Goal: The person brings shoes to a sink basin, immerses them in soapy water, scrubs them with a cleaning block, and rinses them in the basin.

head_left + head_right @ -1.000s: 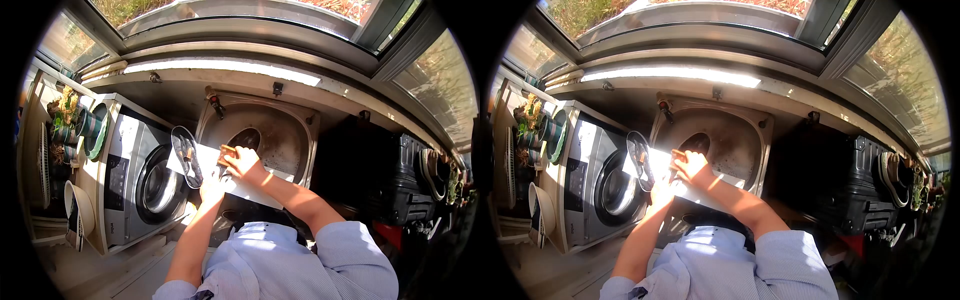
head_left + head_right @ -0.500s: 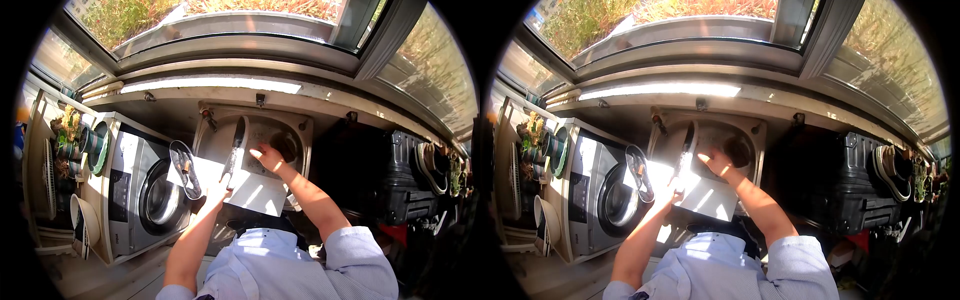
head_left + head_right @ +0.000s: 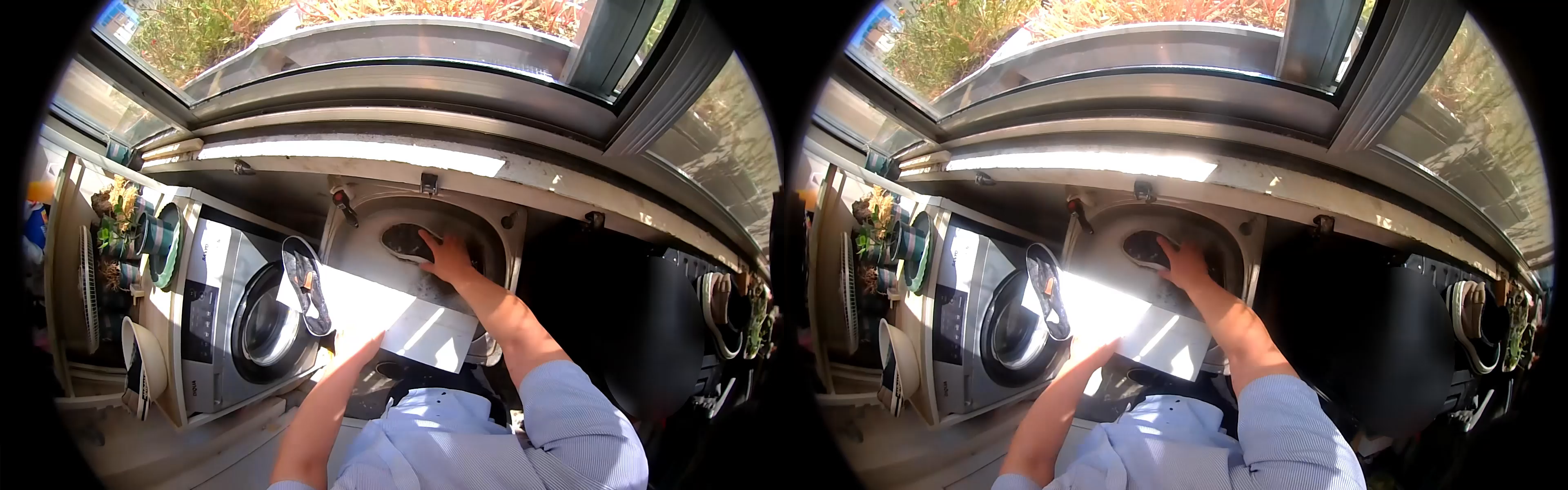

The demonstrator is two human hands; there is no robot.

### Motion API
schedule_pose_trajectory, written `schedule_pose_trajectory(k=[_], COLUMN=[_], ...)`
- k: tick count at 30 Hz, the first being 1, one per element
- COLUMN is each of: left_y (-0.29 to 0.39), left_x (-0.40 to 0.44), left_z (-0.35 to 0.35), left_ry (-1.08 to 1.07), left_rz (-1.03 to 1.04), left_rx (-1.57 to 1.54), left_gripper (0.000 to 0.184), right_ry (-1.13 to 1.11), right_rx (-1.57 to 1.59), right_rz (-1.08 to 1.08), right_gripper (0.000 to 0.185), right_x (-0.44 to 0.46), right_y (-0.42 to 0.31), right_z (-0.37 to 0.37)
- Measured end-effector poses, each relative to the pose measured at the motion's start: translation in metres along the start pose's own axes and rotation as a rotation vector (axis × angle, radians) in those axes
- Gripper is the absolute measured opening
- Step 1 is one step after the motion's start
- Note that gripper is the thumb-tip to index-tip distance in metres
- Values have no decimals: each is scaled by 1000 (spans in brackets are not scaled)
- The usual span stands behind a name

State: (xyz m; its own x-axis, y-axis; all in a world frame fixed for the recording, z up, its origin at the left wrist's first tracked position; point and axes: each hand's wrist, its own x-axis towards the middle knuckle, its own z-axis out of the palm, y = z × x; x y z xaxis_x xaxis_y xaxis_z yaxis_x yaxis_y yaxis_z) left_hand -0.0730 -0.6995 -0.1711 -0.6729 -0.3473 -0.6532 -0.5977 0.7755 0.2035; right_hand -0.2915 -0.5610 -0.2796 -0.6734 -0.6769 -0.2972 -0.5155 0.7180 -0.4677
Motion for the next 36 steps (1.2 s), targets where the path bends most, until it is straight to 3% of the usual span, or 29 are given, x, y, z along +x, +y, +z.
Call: schedule_pose_trajectory(k=[3, 4, 7, 9, 11, 16, 18, 22, 27, 29, 31, 34, 36], left_y=[-20, -45, -44, -27, -7, -16, -7, 2, 1, -3, -2, 6, 10], left_x=[0, 13, 8, 5, 5, 5, 6, -3, 1, 2, 2, 2, 2], left_z=[27, 60, 63, 39, 13, 26, 16, 9, 11, 19, 18, 9, 5], left_ry=[83, 294, 426, 301, -143, 116, -101, -39, -116, -54, 1, -57, -149], left_rz=[-49, 87, 138, 111, -111, 14, -55, -55, -132, -113, -93, -132, -145], left_rx=[-22, 56, 153, 213, 221, 277, 319, 306, 215, 224, 235, 247, 239], left_gripper=[47, 40, 45, 47, 50, 55, 56, 57, 61, 61, 60, 60, 68], right_ry=[51, 130, 80, 102, 118, 7, 19, 100, 111, 90, 216, 258, 235], right_rx=[-88, -157, -169, -179, -186, -127, -40, 114, 54, 0, -24, 73, 38], right_rz=[-134, -238, -245, -244, -242, -191, -186, -235, -378, -397, -449, -360, -370], right_gripper=[76, 71, 63, 64, 64, 75, 75, 74, 68, 67, 60, 56, 53], right_x=[22, 28, 31, 33, 35, 33, 37, 31, 26, 27, 33, 49, 46], right_y=[21, 25, 27, 38, 39, 29, 24, 4, -10, -7, 9, 35, 44], right_z=[49, 63, 77, 100, 117, 80, 66, 39, 13, 18, 41, 85, 87])
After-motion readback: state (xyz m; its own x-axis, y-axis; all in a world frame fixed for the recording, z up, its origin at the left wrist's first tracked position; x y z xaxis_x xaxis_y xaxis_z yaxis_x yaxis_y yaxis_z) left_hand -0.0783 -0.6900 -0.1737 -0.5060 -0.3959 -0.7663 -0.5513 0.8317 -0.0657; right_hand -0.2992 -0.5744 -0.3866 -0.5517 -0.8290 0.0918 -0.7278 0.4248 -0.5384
